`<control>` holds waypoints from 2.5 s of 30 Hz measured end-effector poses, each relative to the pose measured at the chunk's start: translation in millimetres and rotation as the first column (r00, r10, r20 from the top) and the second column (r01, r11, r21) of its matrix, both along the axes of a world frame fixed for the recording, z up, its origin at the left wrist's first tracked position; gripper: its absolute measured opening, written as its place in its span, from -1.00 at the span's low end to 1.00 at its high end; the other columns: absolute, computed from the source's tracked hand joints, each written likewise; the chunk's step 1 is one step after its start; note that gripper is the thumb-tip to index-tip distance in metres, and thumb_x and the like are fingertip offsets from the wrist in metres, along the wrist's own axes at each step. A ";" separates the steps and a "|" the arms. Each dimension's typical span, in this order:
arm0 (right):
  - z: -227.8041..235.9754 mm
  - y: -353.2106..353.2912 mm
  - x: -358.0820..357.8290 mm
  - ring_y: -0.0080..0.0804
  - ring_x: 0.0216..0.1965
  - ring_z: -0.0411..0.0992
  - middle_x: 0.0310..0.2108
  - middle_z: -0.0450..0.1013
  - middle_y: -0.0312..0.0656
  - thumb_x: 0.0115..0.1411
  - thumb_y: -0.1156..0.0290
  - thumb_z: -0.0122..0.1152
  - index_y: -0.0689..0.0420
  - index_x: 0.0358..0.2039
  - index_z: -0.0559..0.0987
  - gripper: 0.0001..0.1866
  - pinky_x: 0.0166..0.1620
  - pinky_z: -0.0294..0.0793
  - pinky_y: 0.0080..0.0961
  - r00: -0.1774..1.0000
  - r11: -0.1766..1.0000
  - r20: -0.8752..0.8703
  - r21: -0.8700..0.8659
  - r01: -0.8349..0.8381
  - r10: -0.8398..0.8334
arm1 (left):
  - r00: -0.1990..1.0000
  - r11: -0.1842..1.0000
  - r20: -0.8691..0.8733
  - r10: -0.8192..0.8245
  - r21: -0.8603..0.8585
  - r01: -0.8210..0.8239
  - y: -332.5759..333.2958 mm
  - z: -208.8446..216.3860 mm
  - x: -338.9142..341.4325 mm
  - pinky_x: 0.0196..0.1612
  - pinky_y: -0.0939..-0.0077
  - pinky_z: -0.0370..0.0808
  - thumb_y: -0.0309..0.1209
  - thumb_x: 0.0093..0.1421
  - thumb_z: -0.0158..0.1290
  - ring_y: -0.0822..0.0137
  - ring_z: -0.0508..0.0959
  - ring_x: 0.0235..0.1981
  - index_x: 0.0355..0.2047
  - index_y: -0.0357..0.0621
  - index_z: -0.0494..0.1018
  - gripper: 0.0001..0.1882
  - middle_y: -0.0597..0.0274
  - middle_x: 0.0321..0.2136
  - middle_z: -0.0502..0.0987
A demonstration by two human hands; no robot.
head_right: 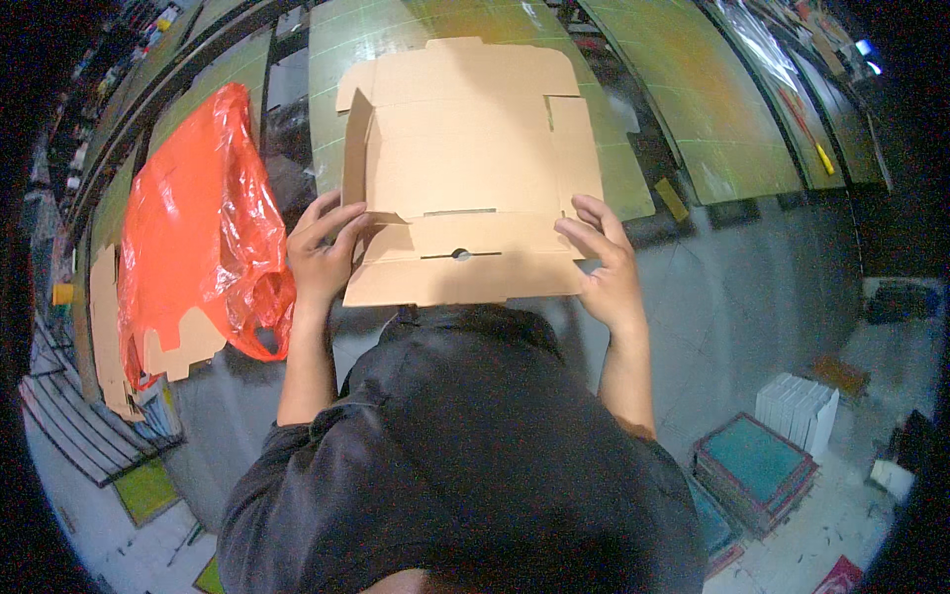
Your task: The person repeatedly folds flat cardboard pieces into small rectangular boxes by hand and stacks them on a workbench. The person handles the cardboard pieces one at a time, folding the flaps and tucking them to form the box shape.
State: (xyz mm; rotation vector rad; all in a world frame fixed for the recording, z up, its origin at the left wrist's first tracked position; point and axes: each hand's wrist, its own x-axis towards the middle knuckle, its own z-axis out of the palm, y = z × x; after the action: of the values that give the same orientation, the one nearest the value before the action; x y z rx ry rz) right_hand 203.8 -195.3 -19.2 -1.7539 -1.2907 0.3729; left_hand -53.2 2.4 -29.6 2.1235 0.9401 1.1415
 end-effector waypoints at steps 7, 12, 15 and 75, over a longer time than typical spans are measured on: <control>20.6 -26.1 19.4 -0.08 0.17 0.12 0.16 0.14 -0.09 -0.31 0.55 0.34 0.05 -0.08 0.46 -0.37 0.16 0.15 -0.25 0.948 0.969 0.308 -0.249 0.002 0.077 | 0.993 0.980 -0.110 0.033 0.198 -0.011 -2.7 -0.8 7.1 -0.22 0.40 0.41 -0.44 -0.09 0.22 0.12 0.53 -0.27 -0.38 0.04 0.59 -0.80 0.06 -0.27 0.53; 7.9 -24.9 25.8 -0.09 0.13 0.16 0.15 0.18 -0.18 -0.28 0.55 0.34 0.03 -0.08 0.44 -0.37 0.13 0.18 -0.23 0.832 0.960 0.538 -0.278 0.025 0.134 | 0.996 0.965 -0.081 0.036 0.260 -0.014 -6.0 -5.1 10.9 -0.26 0.43 0.45 -0.51 -0.08 0.21 0.13 0.56 -0.31 -0.38 -0.05 0.58 -0.81 0.01 -0.28 0.53; -2.0 -22.8 39.4 -0.12 0.09 0.20 0.10 0.25 -0.22 -0.17 0.49 0.28 0.01 -0.10 0.46 -0.48 0.11 0.17 -0.25 0.793 0.978 0.589 -0.208 -0.036 0.155 | 1.000 0.964 -0.022 0.022 0.265 -0.015 -7.4 -4.9 14.9 -0.29 0.47 0.48 -0.56 -0.08 0.20 0.13 0.57 -0.34 -0.37 -0.10 0.57 -0.79 -0.04 -0.29 0.52; -15.7 61.5 36.7 -0.27 -0.28 0.53 -0.29 0.50 0.05 0.04 0.35 0.28 0.14 0.12 0.27 -0.37 -0.21 0.49 -0.45 0.990 0.967 0.139 0.256 -0.006 -0.031 | 0.999 0.991 -0.018 0.033 -0.130 -0.035 -5.6 -4.6 11.0 -0.28 0.47 0.49 -0.44 0.12 0.07 0.12 0.59 -0.31 -0.02 -0.17 0.37 -0.61 -0.06 -0.29 0.54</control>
State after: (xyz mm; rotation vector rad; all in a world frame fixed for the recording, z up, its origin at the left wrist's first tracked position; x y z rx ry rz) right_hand 240.5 -133.8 -34.9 -1.5901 -1.3619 0.0689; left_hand -42.2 -3.2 -34.2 2.0222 1.0331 1.0512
